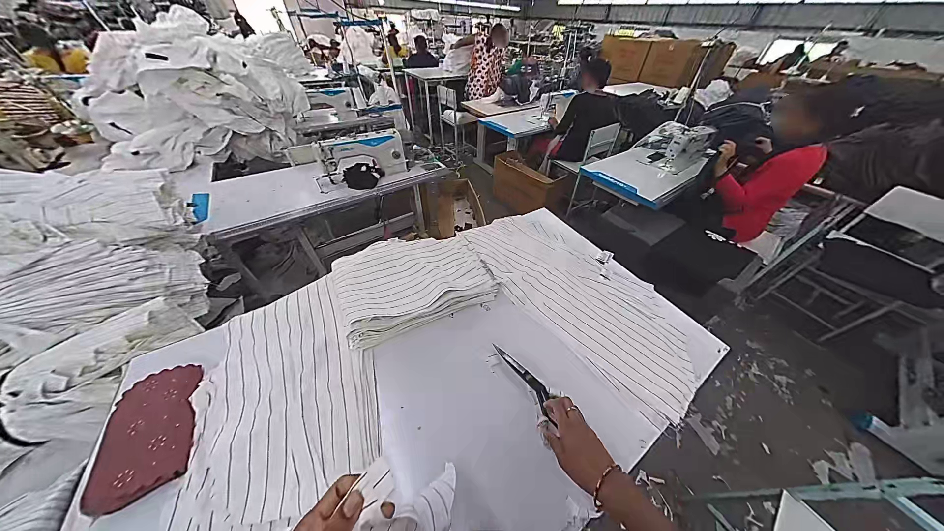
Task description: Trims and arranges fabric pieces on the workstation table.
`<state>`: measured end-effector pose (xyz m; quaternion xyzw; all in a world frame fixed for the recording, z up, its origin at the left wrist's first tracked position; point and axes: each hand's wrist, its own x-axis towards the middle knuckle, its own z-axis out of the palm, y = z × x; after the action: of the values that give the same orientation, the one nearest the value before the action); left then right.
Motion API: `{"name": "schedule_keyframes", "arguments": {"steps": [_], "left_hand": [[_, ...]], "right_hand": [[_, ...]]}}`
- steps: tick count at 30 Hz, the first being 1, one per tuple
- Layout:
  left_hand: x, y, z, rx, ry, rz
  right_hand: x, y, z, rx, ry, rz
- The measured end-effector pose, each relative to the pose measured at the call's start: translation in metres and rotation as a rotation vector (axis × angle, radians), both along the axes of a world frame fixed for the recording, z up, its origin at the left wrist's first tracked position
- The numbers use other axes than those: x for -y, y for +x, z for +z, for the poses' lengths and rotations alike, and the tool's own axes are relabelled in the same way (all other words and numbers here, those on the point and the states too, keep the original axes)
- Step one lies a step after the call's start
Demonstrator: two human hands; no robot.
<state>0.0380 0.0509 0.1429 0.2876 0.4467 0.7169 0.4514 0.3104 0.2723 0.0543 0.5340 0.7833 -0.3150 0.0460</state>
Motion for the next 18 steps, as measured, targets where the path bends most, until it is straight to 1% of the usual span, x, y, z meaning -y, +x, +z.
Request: {"name": "schedule_keyframes", "arguments": {"steps": [3, 5, 8, 11, 13, 15, 16, 17, 18], "left_hand": [[-0.007, 0.006, 0.011, -0.057, -0.038, 0.027], [-0.007, 0.012, 0.019, -0.078, -0.078, 0.070], [-0.004, 0.018, 0.022, -0.101, -0.091, 0.098], [0.000, 0.018, 0.020, -0.095, -0.059, 0.084], [0.000, 0.021, 0.018, -0.102, -0.068, 0.089], [-0.006, 0.024, 0.016, -0.123, -0.084, 0.095], [-0.008, 0.026, 0.016, -0.134, -0.095, 0.096], [-0.010, 0.027, 0.017, -0.144, -0.110, 0.088], [-0.012, 0.028, 0.019, -0.153, -0.125, 0.076]], "right_hand": [[-0.003, -0.006, -0.001, 0.069, 0.009, -0.017], [-0.008, -0.009, 0.001, 0.113, 0.008, 0.010], [-0.010, 0.000, 0.002, 0.073, 0.016, 0.073], [-0.009, 0.009, 0.000, 0.034, 0.063, 0.015], [-0.009, 0.011, -0.003, 0.123, 0.055, -0.020], [-0.015, 0.011, 0.003, 0.252, 0.011, 0.024], [-0.020, 0.011, 0.006, 0.275, -0.038, 0.061], [-0.025, 0.014, 0.008, 0.235, -0.091, 0.090], [-0.027, 0.018, 0.010, 0.105, -0.159, 0.095]]}}
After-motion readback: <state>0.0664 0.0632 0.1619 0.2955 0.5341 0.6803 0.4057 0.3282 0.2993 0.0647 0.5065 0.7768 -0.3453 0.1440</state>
